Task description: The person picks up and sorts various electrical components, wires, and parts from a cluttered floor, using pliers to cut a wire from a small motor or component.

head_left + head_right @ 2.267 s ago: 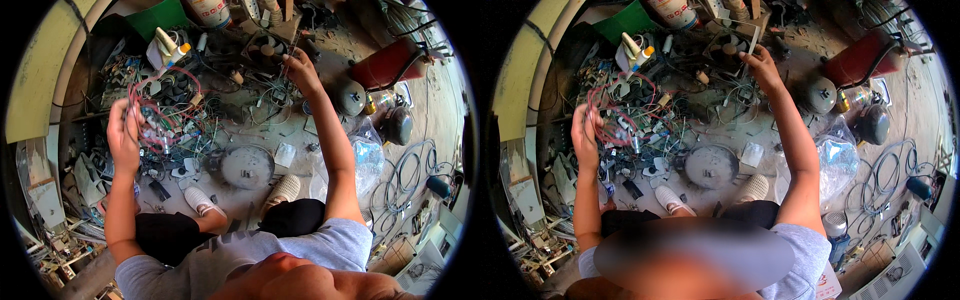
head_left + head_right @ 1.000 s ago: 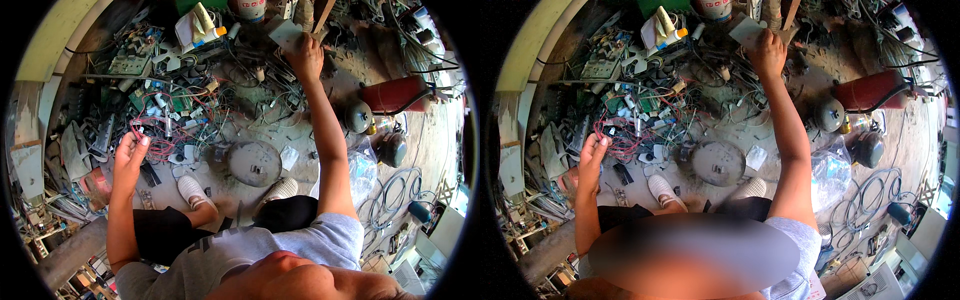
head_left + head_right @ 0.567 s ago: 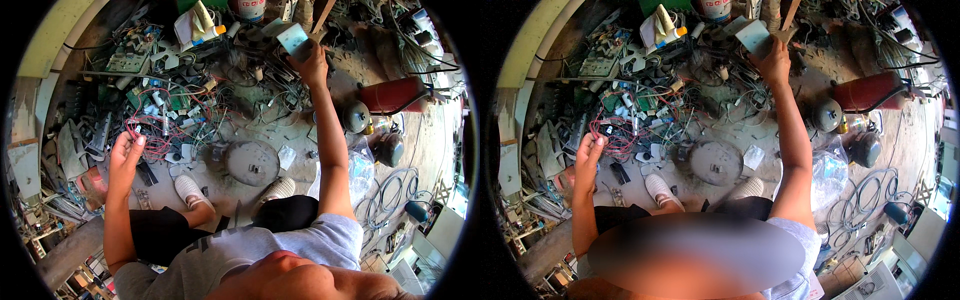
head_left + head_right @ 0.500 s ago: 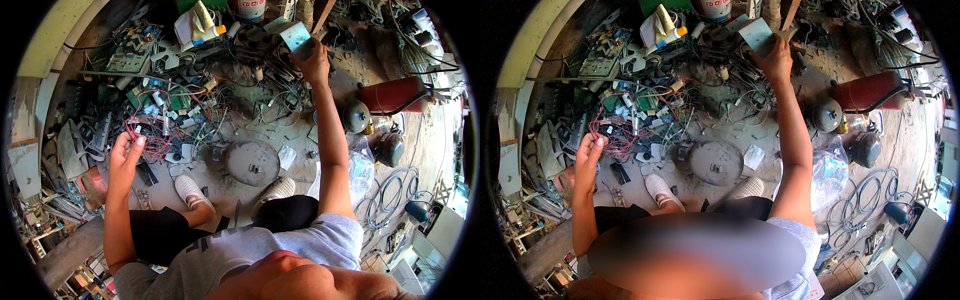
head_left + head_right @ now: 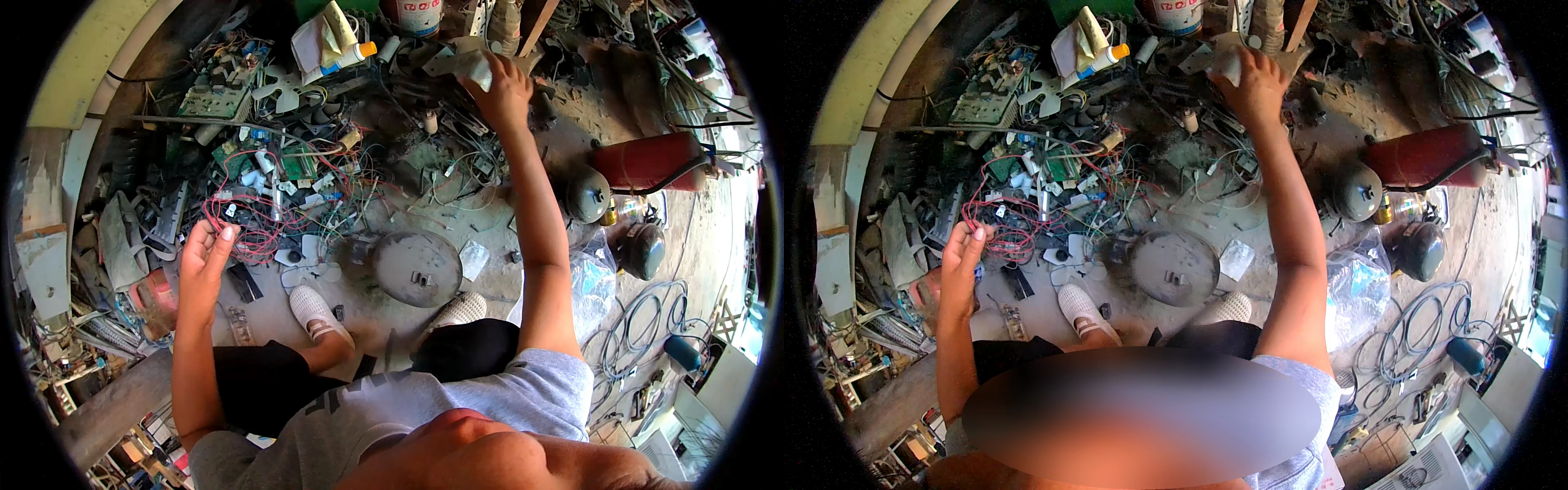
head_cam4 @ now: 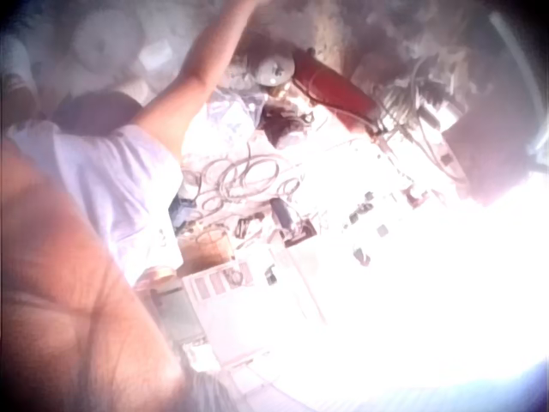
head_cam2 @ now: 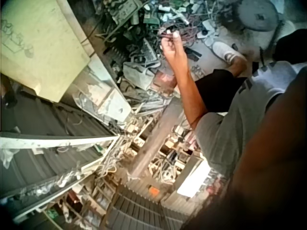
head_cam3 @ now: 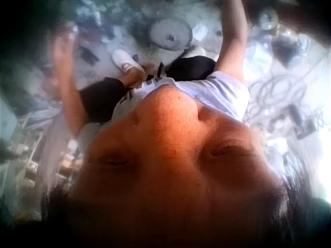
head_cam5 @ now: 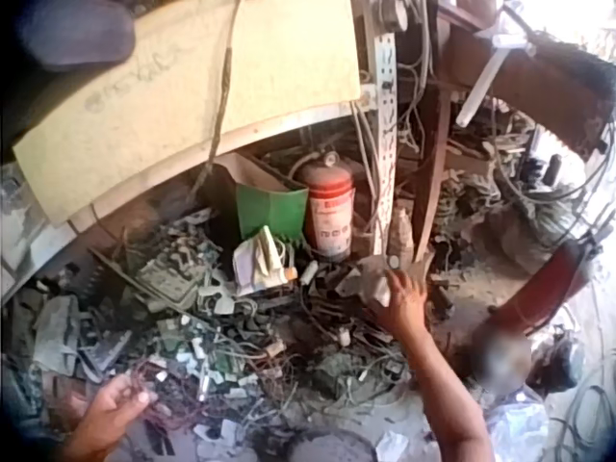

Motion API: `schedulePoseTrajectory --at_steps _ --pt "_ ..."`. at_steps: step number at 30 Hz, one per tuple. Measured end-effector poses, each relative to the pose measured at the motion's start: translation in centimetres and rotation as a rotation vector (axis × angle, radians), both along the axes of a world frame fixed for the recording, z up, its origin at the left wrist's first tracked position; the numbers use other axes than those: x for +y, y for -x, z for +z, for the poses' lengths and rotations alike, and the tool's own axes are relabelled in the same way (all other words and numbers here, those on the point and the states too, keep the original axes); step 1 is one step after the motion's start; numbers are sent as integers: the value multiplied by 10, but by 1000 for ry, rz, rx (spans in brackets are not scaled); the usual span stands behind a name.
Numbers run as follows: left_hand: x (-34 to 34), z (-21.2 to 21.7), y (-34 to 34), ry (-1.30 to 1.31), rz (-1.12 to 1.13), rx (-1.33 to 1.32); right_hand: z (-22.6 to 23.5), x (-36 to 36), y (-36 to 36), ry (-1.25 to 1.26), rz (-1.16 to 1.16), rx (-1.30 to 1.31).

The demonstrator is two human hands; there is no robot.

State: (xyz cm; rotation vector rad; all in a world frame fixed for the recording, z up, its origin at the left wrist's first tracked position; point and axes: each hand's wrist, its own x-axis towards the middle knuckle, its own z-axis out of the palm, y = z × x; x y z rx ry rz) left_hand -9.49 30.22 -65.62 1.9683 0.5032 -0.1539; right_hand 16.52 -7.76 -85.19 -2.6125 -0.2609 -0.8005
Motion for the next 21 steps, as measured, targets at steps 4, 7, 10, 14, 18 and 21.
schedulePoseTrajectory --at_steps 4,7,10,14,18,21 --pt "3 0 5 13 17 -17 -3 72 -41 169 126 143" --pt "-5 4 5 11 19 -29 -10 109 -71 330 111 276" --pt "-15 6 4 40 14 -48 -35 122 -88 394 -4 375" --pt "-9 12 15 84 -1 -32 -27 129 -87 338 -5 341" --pt "-11 14 15 116 55 47 -25 103 -92 -31 74 90" --pt "-10 10 12 108 41 56 -2 87 -82 -211 149 17"
